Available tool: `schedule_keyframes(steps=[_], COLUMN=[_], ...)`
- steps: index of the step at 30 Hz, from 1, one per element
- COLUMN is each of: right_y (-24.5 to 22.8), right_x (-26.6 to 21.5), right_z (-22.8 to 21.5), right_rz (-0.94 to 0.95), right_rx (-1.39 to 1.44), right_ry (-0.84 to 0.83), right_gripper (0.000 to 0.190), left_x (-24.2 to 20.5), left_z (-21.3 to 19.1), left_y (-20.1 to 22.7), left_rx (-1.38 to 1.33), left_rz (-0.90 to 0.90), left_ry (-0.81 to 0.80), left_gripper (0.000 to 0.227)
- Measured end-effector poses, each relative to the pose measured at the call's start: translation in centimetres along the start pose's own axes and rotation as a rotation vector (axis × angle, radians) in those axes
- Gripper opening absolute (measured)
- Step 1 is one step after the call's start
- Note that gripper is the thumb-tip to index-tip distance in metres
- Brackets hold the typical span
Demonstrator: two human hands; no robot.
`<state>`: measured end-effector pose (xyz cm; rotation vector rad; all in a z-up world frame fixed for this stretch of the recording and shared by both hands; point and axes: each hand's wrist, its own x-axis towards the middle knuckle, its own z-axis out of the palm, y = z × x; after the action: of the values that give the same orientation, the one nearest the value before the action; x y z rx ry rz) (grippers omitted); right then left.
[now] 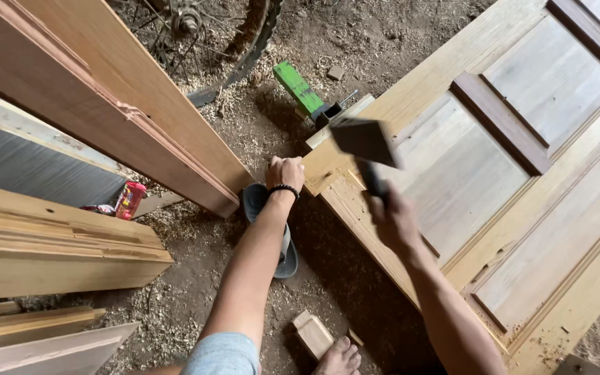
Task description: The person is assembling a wooden door by hammering small wooden pieces into place and using a power drill to secure them. They also use a clamp to hold the door steady during the process.
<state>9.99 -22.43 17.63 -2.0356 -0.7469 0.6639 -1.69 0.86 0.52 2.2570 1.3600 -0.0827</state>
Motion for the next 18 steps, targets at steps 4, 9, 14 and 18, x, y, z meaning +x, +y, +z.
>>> schedule_keyframes(steps=[4,9,14,18], right_y=[-3.7,6.3,5.0,7.7], right_x=[-0.6,-0.1,1.2,0.2], right_z=[-0.8,4.1,2.5,-1.4], right_rz=[-0.332,-0.261,0.223,0.0], right_rx=[0.319,0.046,-0.272,0.029], right_ry=[0.189,0.253,-0.149,0.056], right_gripper=[0.02,0.01,0.032,0.012], left_x=[-0.2,-0.3,-0.1,0.8], left_z=[-0.4,-2.8,-3.0,-1.2], left_y=[0.1,1.3,1.2,1.5], left_rx=[-0.004,-0.001,0.03,0.081], left_rz=[-0.007,0.003,0.034,0.045], left_ry=[-0.062,-0.084,-0.073,-0.063], left_gripper=[0.034,0.032,0.031,0.029])
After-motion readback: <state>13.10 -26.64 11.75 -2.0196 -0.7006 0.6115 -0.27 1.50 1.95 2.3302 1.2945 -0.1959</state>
